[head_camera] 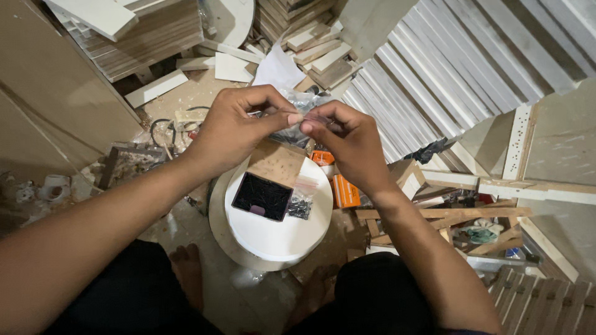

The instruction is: The person sits on the floor and sorts small black fasteners from a plastic bag into a black tray. They repeatedly pick up the fasteners with their hands and place them into the tray, which rests on a white bucket.

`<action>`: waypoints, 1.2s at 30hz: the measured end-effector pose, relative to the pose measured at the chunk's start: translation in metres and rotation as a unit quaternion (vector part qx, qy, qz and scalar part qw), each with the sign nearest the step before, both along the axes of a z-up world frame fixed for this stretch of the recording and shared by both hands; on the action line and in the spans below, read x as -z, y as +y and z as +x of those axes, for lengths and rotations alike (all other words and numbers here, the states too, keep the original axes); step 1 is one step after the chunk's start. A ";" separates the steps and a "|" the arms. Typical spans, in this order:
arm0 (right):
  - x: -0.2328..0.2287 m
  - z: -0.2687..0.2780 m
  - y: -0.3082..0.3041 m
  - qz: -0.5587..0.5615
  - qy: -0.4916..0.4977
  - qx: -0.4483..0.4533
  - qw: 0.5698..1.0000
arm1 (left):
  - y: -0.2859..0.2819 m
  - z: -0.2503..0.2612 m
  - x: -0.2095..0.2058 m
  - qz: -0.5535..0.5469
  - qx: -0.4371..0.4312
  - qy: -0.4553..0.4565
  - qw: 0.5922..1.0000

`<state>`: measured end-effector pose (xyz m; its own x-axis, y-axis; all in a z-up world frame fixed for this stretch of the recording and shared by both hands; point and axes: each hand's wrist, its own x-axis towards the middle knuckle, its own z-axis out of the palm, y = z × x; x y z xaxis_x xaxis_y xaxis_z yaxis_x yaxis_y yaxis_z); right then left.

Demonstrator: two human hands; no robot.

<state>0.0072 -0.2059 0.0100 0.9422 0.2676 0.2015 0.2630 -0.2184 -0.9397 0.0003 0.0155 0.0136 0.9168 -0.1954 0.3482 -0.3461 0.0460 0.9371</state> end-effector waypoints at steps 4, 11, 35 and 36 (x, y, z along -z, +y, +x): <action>0.007 0.003 -0.004 -0.007 -0.010 -0.003 1.000 | 0.004 0.003 0.004 0.022 0.005 0.007 1.000; -0.002 -0.005 -0.015 -0.055 -0.034 -0.023 0.998 | 0.003 0.010 0.020 0.068 0.026 -0.033 0.997; 0.001 -0.016 -0.031 -0.096 -0.046 -0.033 0.994 | 0.000 0.006 0.031 0.090 0.021 -0.022 0.995; -0.003 -0.023 -0.027 -0.099 -0.039 -0.033 0.994 | 0.000 0.006 0.034 0.090 0.026 -0.016 0.996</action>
<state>-0.0155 -0.2333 0.0134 0.9044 0.3709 0.2109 0.3541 -0.3767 -0.8560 0.0061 0.0151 -0.0199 0.8932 -0.3033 0.3321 -0.3770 -0.1024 0.9205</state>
